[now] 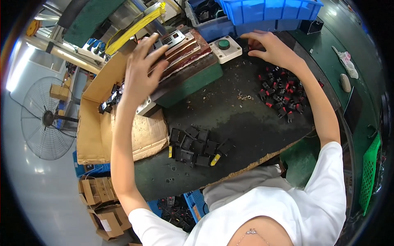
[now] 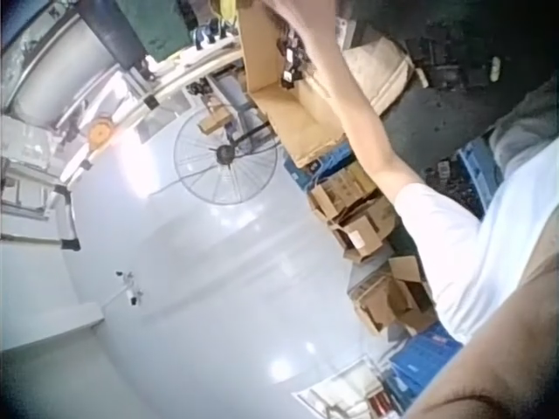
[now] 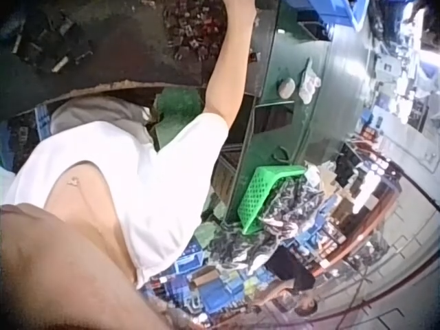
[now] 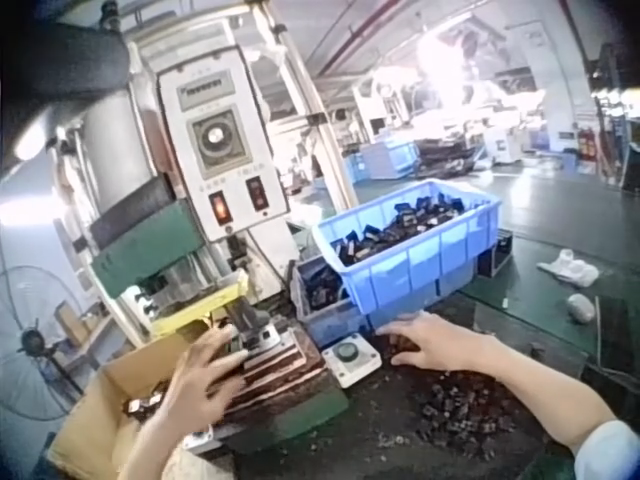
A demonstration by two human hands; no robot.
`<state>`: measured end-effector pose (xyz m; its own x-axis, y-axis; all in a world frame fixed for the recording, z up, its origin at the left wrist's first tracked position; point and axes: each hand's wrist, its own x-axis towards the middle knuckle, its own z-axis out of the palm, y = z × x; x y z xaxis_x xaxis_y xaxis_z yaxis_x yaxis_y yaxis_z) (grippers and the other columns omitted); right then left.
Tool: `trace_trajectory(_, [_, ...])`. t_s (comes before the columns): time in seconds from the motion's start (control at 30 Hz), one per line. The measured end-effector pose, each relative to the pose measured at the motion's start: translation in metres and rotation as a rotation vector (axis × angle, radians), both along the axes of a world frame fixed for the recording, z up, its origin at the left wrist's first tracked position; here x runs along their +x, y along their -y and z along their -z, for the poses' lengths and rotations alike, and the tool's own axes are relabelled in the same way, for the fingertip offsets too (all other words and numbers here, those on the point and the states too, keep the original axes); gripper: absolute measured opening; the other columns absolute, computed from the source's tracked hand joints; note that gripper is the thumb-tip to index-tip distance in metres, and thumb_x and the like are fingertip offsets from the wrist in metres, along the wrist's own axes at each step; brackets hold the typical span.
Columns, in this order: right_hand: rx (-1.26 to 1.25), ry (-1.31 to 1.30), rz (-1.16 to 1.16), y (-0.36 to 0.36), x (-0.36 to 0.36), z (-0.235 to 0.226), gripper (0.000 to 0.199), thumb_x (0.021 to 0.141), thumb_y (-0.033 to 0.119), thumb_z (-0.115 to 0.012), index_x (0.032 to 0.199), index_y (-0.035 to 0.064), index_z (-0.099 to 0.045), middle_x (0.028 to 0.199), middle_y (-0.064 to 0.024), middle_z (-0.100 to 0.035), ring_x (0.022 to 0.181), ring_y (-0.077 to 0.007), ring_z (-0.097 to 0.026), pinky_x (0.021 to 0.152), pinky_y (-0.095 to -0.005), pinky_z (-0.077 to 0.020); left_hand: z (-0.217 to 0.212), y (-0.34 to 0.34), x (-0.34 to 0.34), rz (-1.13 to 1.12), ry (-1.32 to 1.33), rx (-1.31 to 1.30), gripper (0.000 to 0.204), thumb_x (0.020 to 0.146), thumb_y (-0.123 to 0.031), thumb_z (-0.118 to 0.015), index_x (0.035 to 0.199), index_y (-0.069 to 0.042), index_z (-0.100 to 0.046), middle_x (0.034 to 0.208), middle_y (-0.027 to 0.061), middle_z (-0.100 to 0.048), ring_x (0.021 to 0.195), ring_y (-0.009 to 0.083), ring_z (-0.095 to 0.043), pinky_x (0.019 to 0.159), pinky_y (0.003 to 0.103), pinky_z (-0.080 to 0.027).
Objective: Assembling electrical power socket components using a manual press machine on a production line.
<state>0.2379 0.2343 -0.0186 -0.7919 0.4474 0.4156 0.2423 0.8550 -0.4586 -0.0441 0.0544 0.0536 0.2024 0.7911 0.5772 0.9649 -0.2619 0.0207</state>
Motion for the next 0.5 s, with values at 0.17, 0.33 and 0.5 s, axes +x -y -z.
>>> trace_trajectory(0.17, [-0.038,-0.01,-0.021,0.003,-0.001,0.002,0.042,0.074,0.004,-0.066,0.113,0.0037,-0.053,0.086,-0.0116,-0.058,0.079,-0.0253,-0.057,0.074,-0.0338,-0.0472,0.002,0.057,0.078,0.267,0.115,-0.67,0.027,0.072,-0.004,-0.062,0.098,-0.006,-0.058,0.101,0.0094,-0.056,0.098,0.0265,-0.054,0.08,0.034,-0.047])
trace_trajectory(0.33, [0.009,0.019,0.001,0.004,-0.001,0.003,0.04,0.073,0.003,-0.066,0.11,0.0036,-0.054,0.084,-0.0105,-0.057,0.079,-0.025,-0.057,0.074,-0.0344,-0.0465,0.018,0.08,0.09,0.326,-0.012,-0.947,0.033,0.071,-0.005,-0.064,0.102,-0.001,-0.056,0.106,0.0094,-0.052,0.098,0.0269,-0.052,0.082,0.035,-0.045])
trace_trajectory(0.5, [-0.03,0.07,0.005,0.004,-0.003,0.003,0.038,0.073,0.003,-0.066,0.109,0.0035,-0.055,0.085,-0.0096,-0.057,0.082,-0.0236,-0.057,0.076,-0.0342,-0.0462,0.025,0.081,0.101,0.351,-0.01,-0.887,0.037,0.072,-0.006,-0.064,0.106,-0.001,-0.054,0.107,0.0101,-0.052,0.098,0.0283,-0.052,0.083,0.035,-0.044])
